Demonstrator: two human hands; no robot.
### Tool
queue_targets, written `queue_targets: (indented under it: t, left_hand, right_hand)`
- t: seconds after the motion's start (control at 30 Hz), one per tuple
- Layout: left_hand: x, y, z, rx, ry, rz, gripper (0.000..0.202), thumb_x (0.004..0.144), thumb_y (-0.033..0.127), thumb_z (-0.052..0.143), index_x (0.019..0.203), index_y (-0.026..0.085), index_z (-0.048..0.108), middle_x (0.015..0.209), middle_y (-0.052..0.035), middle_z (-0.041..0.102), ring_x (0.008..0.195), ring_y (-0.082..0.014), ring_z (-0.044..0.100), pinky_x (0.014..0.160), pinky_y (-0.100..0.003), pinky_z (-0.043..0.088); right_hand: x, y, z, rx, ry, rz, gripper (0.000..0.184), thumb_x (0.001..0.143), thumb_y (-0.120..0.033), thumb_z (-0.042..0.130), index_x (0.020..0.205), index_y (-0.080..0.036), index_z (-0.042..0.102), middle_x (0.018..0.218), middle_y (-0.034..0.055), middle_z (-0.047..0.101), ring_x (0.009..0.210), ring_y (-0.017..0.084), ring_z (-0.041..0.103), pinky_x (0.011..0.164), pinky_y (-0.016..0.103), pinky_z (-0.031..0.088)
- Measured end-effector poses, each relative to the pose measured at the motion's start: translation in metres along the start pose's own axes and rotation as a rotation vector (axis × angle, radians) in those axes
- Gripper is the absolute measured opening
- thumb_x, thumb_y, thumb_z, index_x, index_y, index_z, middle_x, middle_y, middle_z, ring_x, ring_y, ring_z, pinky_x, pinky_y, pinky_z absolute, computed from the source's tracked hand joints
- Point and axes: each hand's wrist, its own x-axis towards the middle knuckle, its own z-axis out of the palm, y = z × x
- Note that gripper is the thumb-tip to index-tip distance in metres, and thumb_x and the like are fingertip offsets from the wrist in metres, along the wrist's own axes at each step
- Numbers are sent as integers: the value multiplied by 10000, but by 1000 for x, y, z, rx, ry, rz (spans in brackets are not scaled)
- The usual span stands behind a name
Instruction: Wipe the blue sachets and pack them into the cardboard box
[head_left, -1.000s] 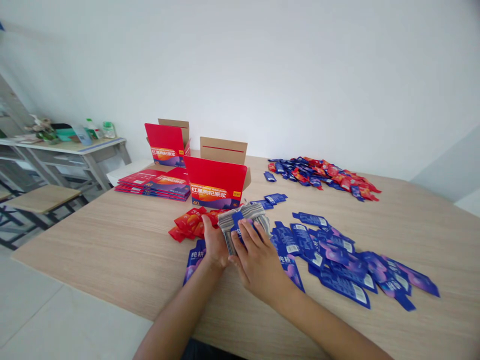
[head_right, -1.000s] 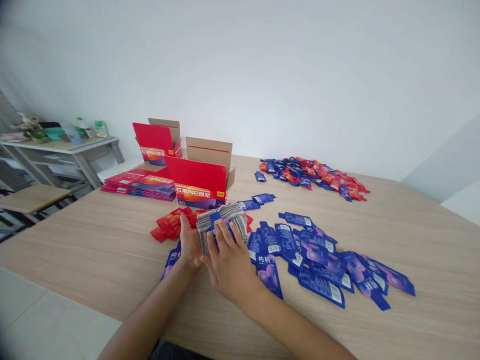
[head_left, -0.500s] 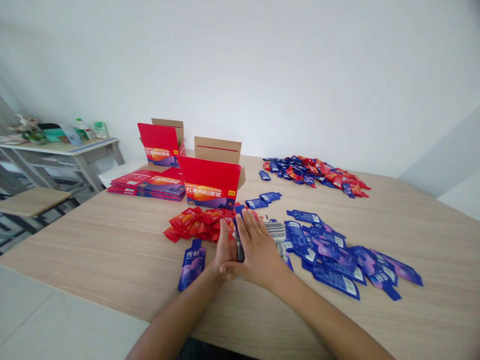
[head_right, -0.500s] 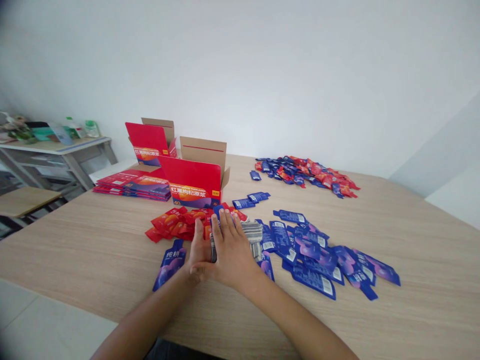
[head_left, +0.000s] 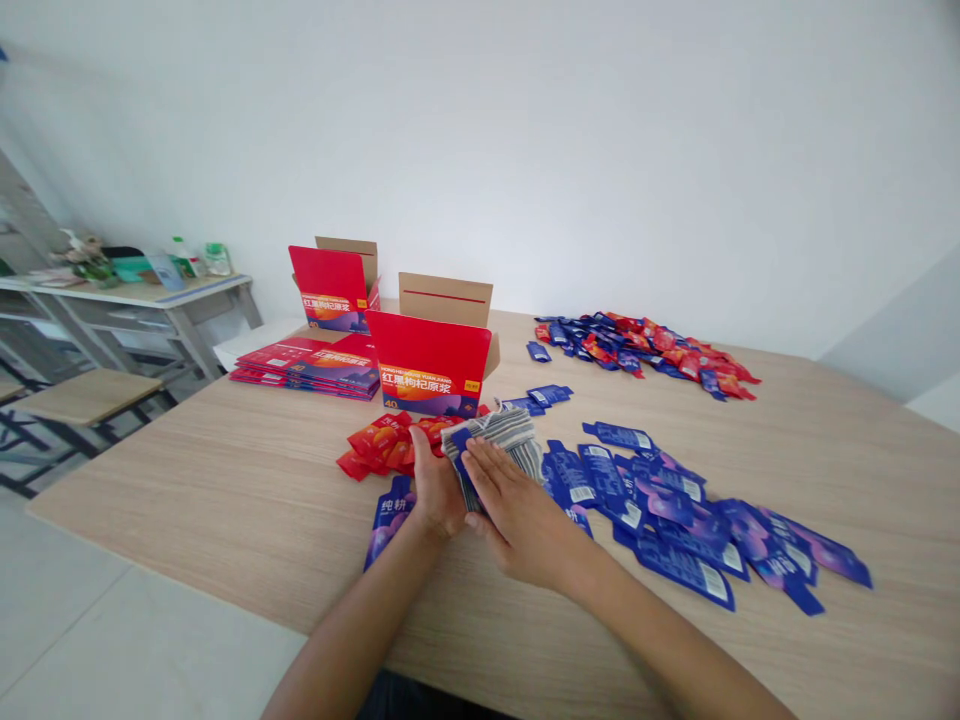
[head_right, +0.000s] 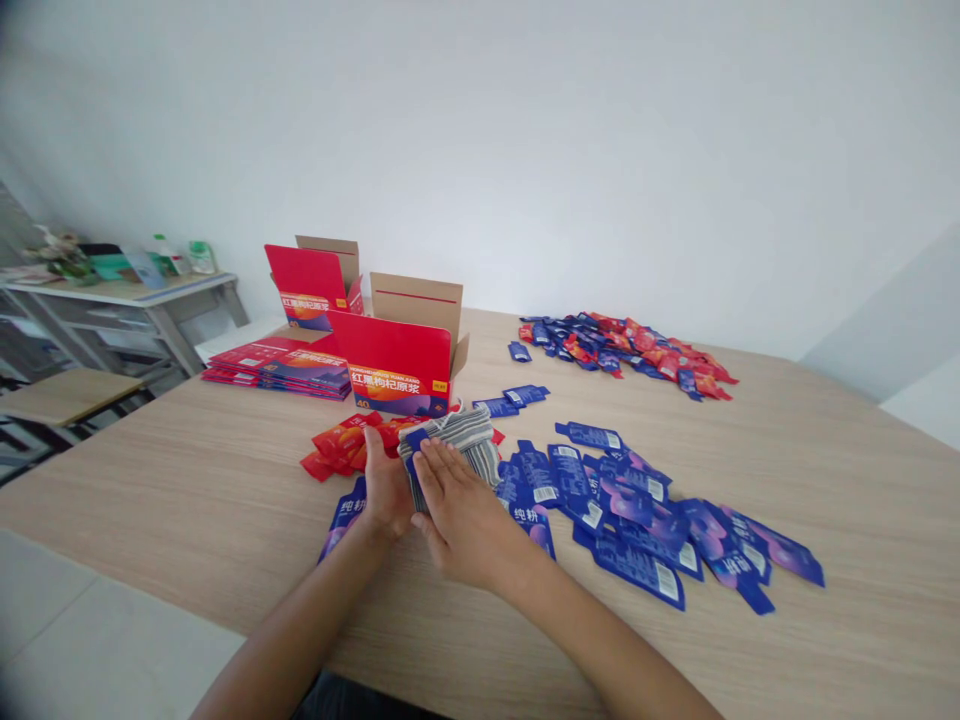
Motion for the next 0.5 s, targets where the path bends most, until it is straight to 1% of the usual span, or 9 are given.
queue_targets:
  t: [0.07, 0.17, 0.3, 0.4, 0.5]
  left_hand:
    - [-1, 1, 3, -2, 19, 14, 1097, 851, 886, 108, 1415, 66, 569, 1294, -206, 690, 1320, -353, 582, 1200, -496, 334]
    - [-2, 4, 7, 6, 59, 48, 1087, 861, 874, 86, 1393, 72, 591, 1279, -195, 702, 1304, -348, 597, 1193, -493, 344]
    - [-1, 9, 8, 35, 89, 100, 1073, 863, 874, 99, 1358, 79, 625, 1257, -191, 716, 1286, -350, 611, 1173, -504, 367]
    - [-1, 9, 6, 56, 59, 94, 1071, 860, 878, 103, 1351, 86, 633, 1244, -186, 723, 1275, -347, 619, 1158, -505, 387]
    - [-1, 3, 2, 77, 43, 50, 1057, 870, 869, 122, 1358, 75, 623, 1237, -193, 723, 1268, -340, 626, 1166, -492, 384]
  right_hand:
    - [-1, -2, -3, 29, -17, 6, 631, 957, -170, 483, 1556, -18, 352, 1634, 244, 300, 1553, 294, 221, 1238, 542, 310]
    - [-1, -10, -7, 49, -49, 35, 602, 961, -138, 445, 1543, -6, 372, 1628, 238, 323, 1543, 285, 258, 1231, 506, 337]
    - [-2, -24, -9, 27, -69, 47, 599, 933, -123, 469, 1517, 2, 419, 1608, 244, 365, 1525, 303, 307, 1233, 504, 339]
    - [-3, -30, -7, -27, -63, 63, 606, 907, -145, 511, 1494, -6, 458, 1615, 244, 355, 1523, 322, 308, 1259, 526, 268]
    - [-3, -28, -3, -68, -42, 66, 661, 879, -207, 578, 1490, 12, 452, 1630, 258, 311, 1548, 355, 225, 1276, 590, 138]
